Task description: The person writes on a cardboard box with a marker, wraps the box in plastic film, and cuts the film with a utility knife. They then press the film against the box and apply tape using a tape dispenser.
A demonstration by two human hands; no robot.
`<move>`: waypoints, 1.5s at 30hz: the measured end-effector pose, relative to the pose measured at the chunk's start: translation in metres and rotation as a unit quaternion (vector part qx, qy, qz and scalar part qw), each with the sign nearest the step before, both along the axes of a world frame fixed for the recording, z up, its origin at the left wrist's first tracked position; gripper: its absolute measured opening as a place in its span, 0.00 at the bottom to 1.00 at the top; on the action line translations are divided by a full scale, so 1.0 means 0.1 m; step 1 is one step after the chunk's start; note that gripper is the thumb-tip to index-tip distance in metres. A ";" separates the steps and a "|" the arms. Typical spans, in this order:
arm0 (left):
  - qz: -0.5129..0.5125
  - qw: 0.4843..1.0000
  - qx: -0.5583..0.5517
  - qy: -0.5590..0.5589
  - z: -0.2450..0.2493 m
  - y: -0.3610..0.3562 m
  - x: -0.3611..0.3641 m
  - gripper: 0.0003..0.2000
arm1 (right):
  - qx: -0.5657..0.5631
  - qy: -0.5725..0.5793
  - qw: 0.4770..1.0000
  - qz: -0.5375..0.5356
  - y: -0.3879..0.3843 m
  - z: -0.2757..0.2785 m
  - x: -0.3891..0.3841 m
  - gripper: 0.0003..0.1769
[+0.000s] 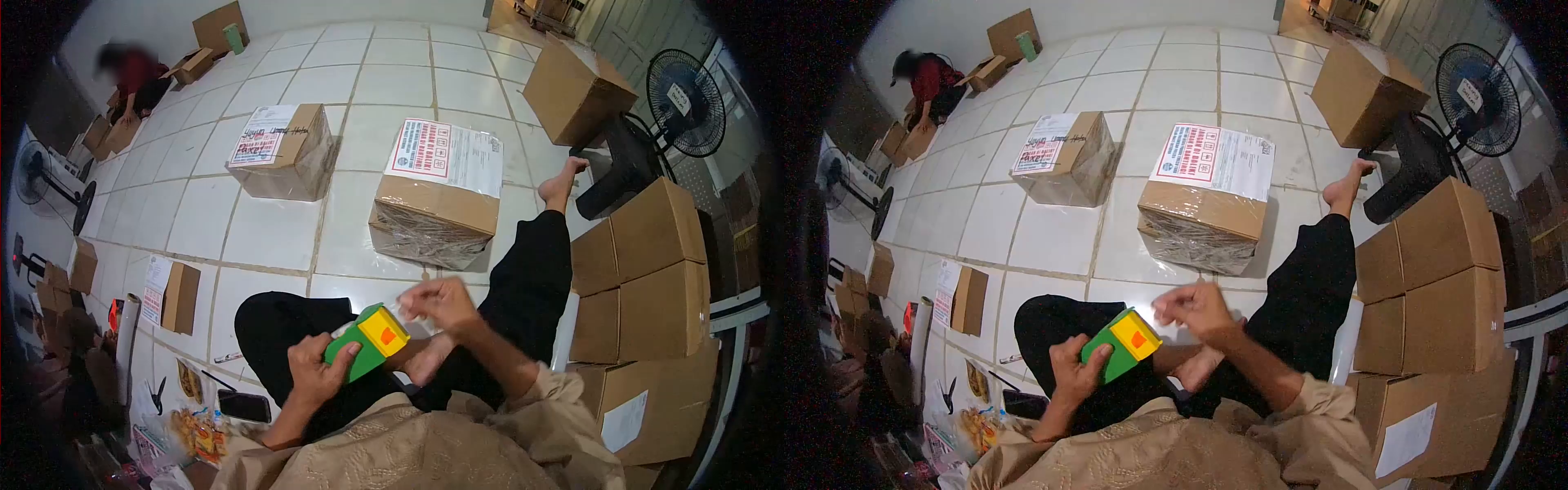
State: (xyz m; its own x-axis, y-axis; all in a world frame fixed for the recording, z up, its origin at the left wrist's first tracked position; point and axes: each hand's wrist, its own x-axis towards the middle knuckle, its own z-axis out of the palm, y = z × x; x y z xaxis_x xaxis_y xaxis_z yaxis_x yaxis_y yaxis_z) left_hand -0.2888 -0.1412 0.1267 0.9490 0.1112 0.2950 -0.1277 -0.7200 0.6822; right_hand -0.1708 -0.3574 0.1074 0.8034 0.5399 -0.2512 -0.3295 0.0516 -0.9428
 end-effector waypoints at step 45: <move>0.089 0.977 -0.182 -0.057 0.09 -1.11 2.15 0.21 | -0.549 -0.604 0.576 -0.055 -0.55 0.60 2.39 0.24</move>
